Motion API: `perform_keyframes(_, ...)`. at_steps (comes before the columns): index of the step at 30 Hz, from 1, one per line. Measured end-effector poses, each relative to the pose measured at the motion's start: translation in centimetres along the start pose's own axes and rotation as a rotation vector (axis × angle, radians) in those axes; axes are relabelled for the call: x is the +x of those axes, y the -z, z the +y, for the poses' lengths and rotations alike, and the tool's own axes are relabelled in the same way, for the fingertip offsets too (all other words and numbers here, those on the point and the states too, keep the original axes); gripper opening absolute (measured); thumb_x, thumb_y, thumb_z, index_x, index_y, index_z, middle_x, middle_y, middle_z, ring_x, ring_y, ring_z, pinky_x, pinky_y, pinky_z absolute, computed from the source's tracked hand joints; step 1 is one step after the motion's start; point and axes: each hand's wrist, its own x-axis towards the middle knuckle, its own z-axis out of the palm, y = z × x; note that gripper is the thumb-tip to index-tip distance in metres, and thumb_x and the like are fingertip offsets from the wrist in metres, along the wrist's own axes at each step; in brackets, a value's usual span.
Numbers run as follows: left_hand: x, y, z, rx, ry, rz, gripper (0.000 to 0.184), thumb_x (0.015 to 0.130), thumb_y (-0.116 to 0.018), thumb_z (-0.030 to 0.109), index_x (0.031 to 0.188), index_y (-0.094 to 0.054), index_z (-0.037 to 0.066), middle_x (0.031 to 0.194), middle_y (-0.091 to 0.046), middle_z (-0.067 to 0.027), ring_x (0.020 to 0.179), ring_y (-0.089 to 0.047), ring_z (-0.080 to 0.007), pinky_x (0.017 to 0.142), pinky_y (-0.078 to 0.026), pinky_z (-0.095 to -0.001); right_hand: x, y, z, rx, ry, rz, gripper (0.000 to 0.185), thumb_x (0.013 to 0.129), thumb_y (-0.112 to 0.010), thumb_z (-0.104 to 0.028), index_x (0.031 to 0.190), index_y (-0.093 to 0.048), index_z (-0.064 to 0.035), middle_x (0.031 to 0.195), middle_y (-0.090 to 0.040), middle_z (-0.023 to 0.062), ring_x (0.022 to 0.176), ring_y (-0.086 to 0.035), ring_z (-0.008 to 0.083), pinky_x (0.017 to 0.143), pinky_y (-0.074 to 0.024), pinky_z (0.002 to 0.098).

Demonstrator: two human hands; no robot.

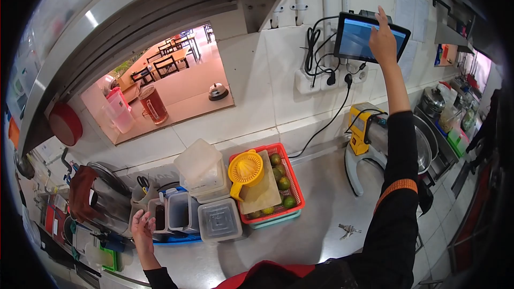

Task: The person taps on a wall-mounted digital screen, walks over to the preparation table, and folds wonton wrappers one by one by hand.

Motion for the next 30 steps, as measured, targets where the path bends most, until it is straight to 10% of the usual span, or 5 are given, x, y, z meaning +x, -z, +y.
perform_keyframes(6,-1.2,1.1,-0.4,0.009,-0.048,0.027,0.036,0.089,-0.055,0.021,0.121,-0.047,0.007,0.108,-0.06,-0.0085,0.088,-0.062,-0.0178,0.078,-0.048,-0.0272,-3.8,8.9,-12.8,0.562,0.16,-0.51,0.038,0.087,-0.051,-0.007,0.125,-0.047,-0.0041,0.11,-0.062,0.016,0.097,-0.063,0.0288,0.08,-0.047,0.0329)
perform_keyframes(9,-2.2,1.9,-0.2,0.012,-0.042,0.044,0.036,0.09,-0.054,0.021,0.121,-0.047,0.006,0.109,-0.061,-0.0098,0.092,-0.062,-0.0185,0.08,-0.048,-0.0279,-4.8,17.9,-24.9,0.276,0.184,-1.659,0.049,0.076,-0.063,-0.006,0.124,-0.05,-0.0065,0.12,-0.057,0.0129,0.104,-0.057,0.0274,0.089,-0.0448,0.0362)
perform_keyframes(15,-4.8,6.7,-0.3,-0.033,-0.031,0.069,0.028,0.09,-0.05,0.013,0.117,-0.048,0.007,0.108,-0.061,-0.0097,0.091,-0.062,-0.0169,0.081,-0.048,-0.0277,-10.5,21.9,-31.9,1.123,1.173,-1.553,0.052,0.078,-0.066,-0.02,0.125,-0.049,-0.0067,0.112,-0.059,0.0118,0.105,-0.057,0.0246,0.091,-0.0455,0.0372)
perform_keyframes(23,-10.2,18.1,2.3,0.002,-0.06,0.221,0.026,0.09,-0.05,0.012,0.116,-0.048,0.008,0.109,-0.06,-0.0099,0.09,-0.062,-0.0172,0.082,-0.046,-0.0275,-11.3,21.7,-42.5,0.887,1.018,-1.53,0.054,0.08,-0.063,-0.021,0.129,-0.045,-0.0077,0.119,-0.056,0.0136,0.106,-0.054,0.0295,0.091,-0.0428,0.0378)
perform_keyframes(30,-15.7,39.7,0.1,0.034,-0.128,0.545,0.026,0.091,-0.051,0.019,0.114,-0.051,0.007,0.106,-0.062,-0.0091,0.086,-0.062,-0.016,0.076,-0.047,-0.0248,-19.9,23.2,-56.4,1.644,0.975,-1.781,0.052,0.086,-0.061,-0.024,0.13,-0.044,-0.0008,0.129,-0.052,0.0132,0.11,-0.056,0.0292,0.092,-0.0438,0.0364)
